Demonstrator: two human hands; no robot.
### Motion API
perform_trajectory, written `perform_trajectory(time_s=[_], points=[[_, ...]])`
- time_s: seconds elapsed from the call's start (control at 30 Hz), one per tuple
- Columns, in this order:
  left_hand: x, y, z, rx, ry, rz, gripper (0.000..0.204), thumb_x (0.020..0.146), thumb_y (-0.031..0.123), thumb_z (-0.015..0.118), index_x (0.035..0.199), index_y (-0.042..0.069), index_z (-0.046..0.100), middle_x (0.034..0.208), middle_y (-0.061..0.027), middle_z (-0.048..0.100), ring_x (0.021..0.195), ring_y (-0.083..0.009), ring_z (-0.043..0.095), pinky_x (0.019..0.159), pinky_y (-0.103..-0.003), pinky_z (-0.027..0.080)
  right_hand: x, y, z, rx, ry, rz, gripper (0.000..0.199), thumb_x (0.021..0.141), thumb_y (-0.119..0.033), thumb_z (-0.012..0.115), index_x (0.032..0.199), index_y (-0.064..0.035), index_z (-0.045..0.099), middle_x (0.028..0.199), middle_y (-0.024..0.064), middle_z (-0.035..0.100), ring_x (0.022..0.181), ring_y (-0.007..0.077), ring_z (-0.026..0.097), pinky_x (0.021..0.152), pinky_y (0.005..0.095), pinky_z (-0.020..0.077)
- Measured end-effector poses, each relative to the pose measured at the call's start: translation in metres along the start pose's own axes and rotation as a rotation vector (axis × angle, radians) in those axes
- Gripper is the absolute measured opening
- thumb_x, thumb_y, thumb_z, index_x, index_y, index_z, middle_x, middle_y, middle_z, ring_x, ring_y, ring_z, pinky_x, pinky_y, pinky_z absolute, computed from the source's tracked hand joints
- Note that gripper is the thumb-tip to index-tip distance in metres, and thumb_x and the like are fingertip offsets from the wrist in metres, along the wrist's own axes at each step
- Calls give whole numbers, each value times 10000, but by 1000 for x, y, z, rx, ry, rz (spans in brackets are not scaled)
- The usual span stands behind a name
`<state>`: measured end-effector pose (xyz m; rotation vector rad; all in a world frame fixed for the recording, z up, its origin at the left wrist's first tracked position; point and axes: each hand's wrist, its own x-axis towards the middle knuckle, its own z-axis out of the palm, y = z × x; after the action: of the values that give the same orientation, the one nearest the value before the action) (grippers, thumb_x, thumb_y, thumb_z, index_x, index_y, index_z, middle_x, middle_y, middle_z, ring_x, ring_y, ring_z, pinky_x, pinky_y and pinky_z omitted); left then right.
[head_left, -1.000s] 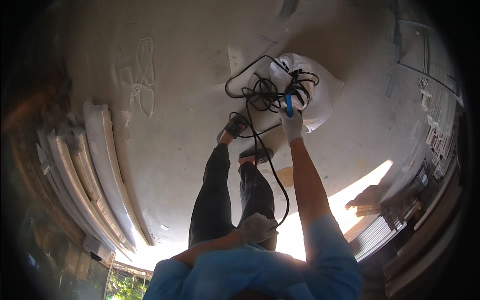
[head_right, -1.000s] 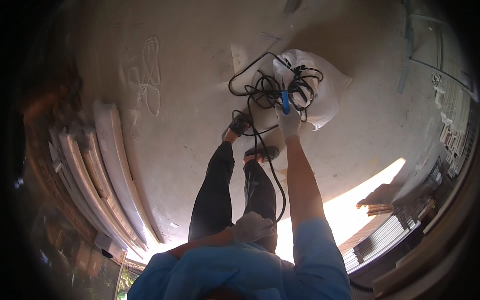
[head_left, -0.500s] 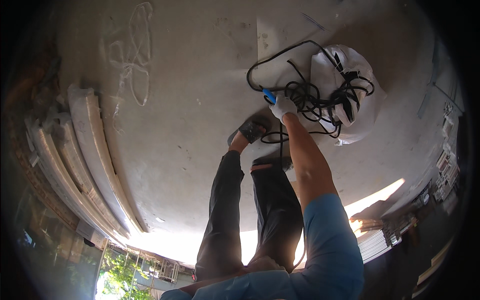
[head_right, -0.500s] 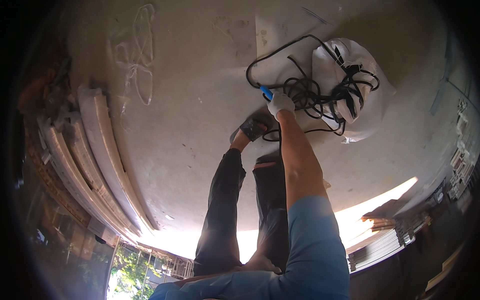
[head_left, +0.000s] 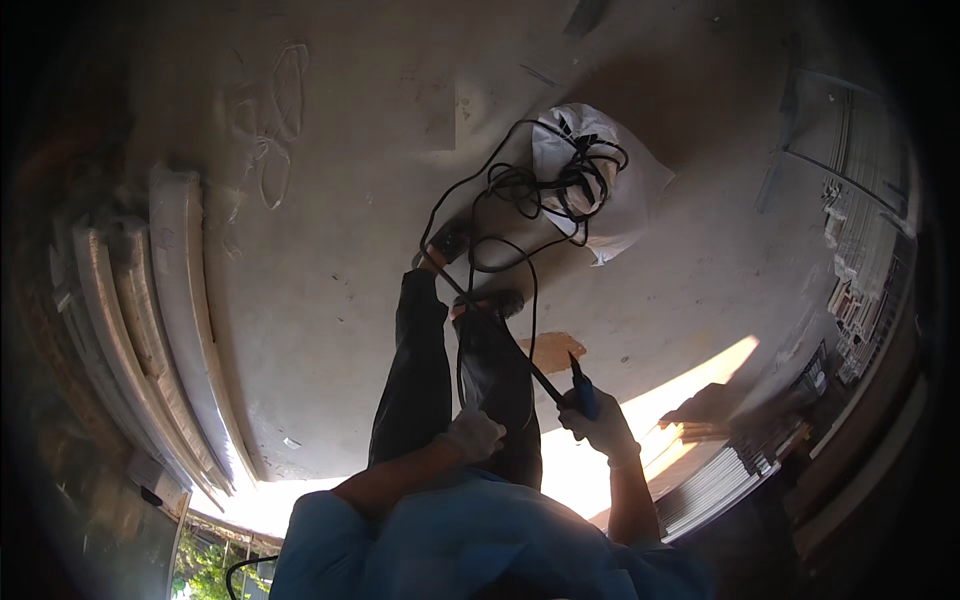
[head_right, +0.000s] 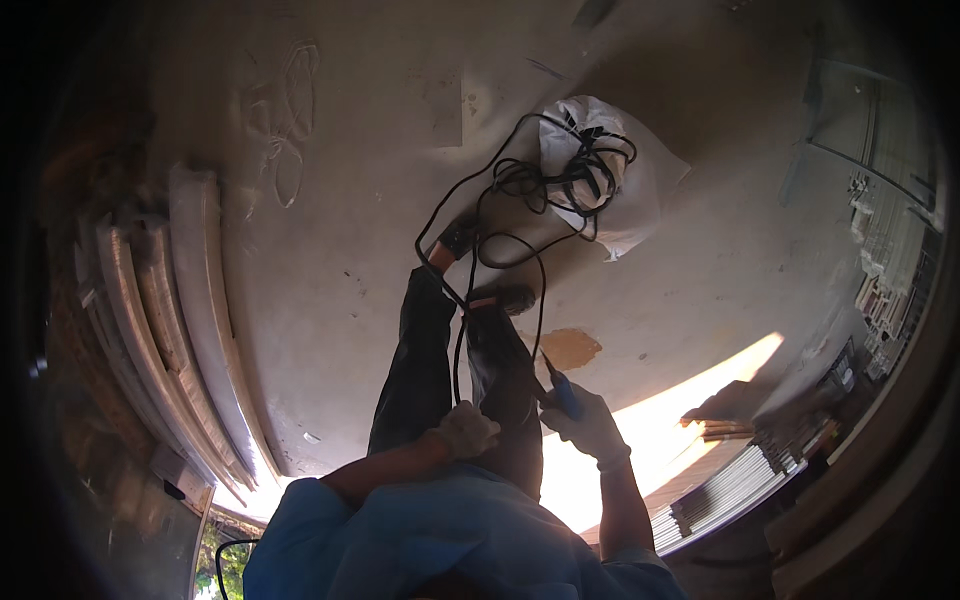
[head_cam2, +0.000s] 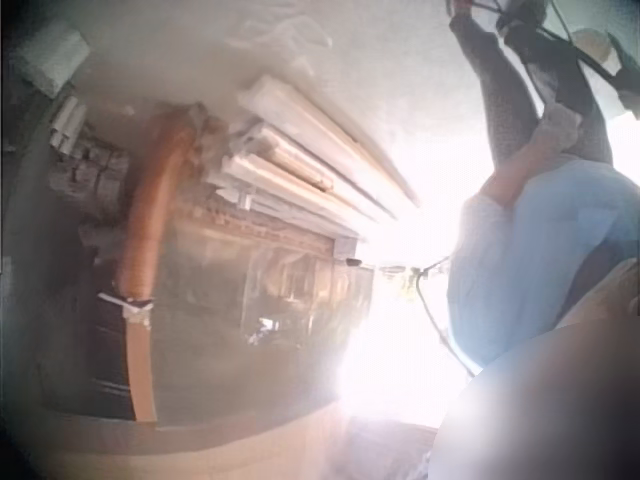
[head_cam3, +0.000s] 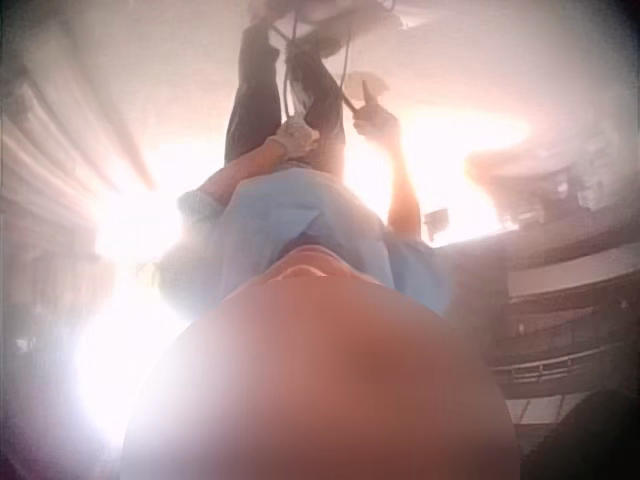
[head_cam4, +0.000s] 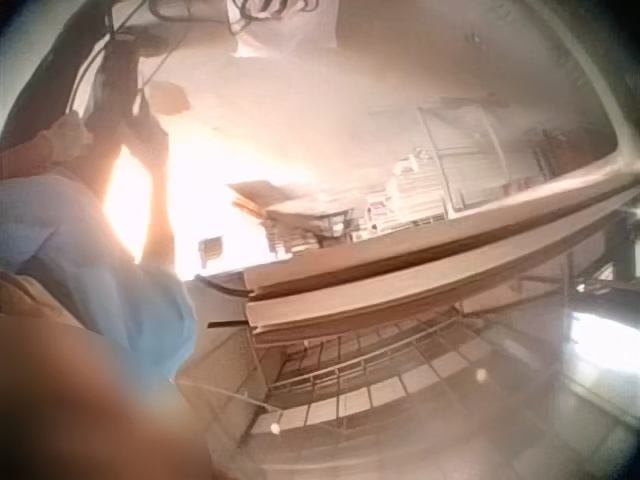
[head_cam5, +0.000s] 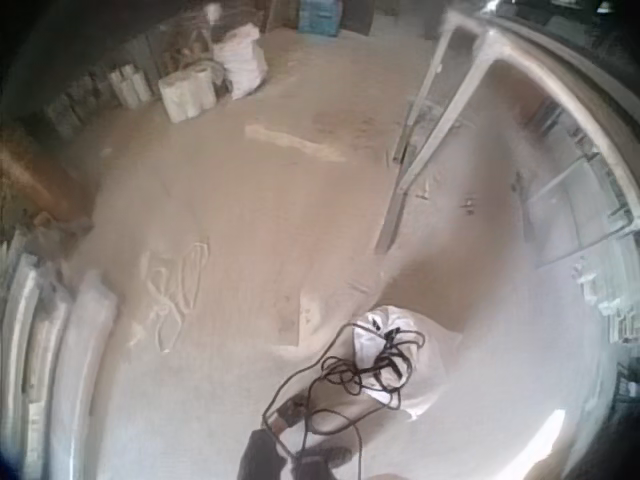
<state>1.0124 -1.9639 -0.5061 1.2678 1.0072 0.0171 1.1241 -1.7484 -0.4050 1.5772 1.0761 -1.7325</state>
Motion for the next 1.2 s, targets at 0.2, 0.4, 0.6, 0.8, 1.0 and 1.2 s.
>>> perform_trajectory(time_s=[0.2, 0.4, 0.6, 0.8, 1.0, 1.2], points=[[-7, 41, -47, 164, 215, -19, 318, 929, 389, 622, 1047, 107, 709, 894, -142, 725, 916, -321, 696, 883, -471, 485, -181, 78, -40, 461, 320, -380, 181, 851, -125, 703, 824, -68, 534, 542, -8, 461, 388, 69, 366, 370, 214, 284], [-8, 129, -135, 279, 451, 234, 353, 867, 353, 707, 1123, 112, 697, 977, -155, 710, 999, -330, 671, 908, -462, 488, -330, 177, -39, 907, 696, -886, 160, 926, -116, 682, 959, -100, 526, 722, -35, 476, 560, 49, 422, 466, 181, 350], [-26, 245, -163, 902, 382, 260, 700, 783, 485, 772, 1322, 84, 574, 1265, -101, 615, 1110, -313, 596, 932, -440, 453, -466, 229, -17, 791, 1380, -1421, 208, 993, -220, 634, 1081, -39, 578, 758, -28, 480, 531, 54, 380, 466, 207, 306], [-25, 355, -94, 381, 592, 1038, 785, 788, 477, 788, 1378, 37, 515, 1293, -187, 579, 1210, -376, 548, 1037, -456, 436, -445, 235, -14, 602, 1738, -1045, 486, 849, -440, 785, 1044, -42, 587, 762, -6, 572, 570, 54, 490, 484, 207, 368], [24, 453, -23, 309, 142, 975, 748, 856, 416, 766, 1404, 0, 472, 1234, -175, 624, 1122, -283, 624, 943, -396, 499, -382, 253, -71, 547, 1232, -802, 154, 781, -6, 769, 903, -10, 674, 733, 28, 654, 656, 97, 588, 618, 274, 481], [99, 511, 45, -263, -356, 450, 311, 1024, 346, 575, 978, 42, 615, 694, 2, 556, 555, -56, 459, 491, -231, 340, -356, 366, -135, 820, 1088, -869, 197, 833, -39, 741, 1015, -11, 674, 799, 51, 677, 648, 101, 616, 588, 252, 498]])
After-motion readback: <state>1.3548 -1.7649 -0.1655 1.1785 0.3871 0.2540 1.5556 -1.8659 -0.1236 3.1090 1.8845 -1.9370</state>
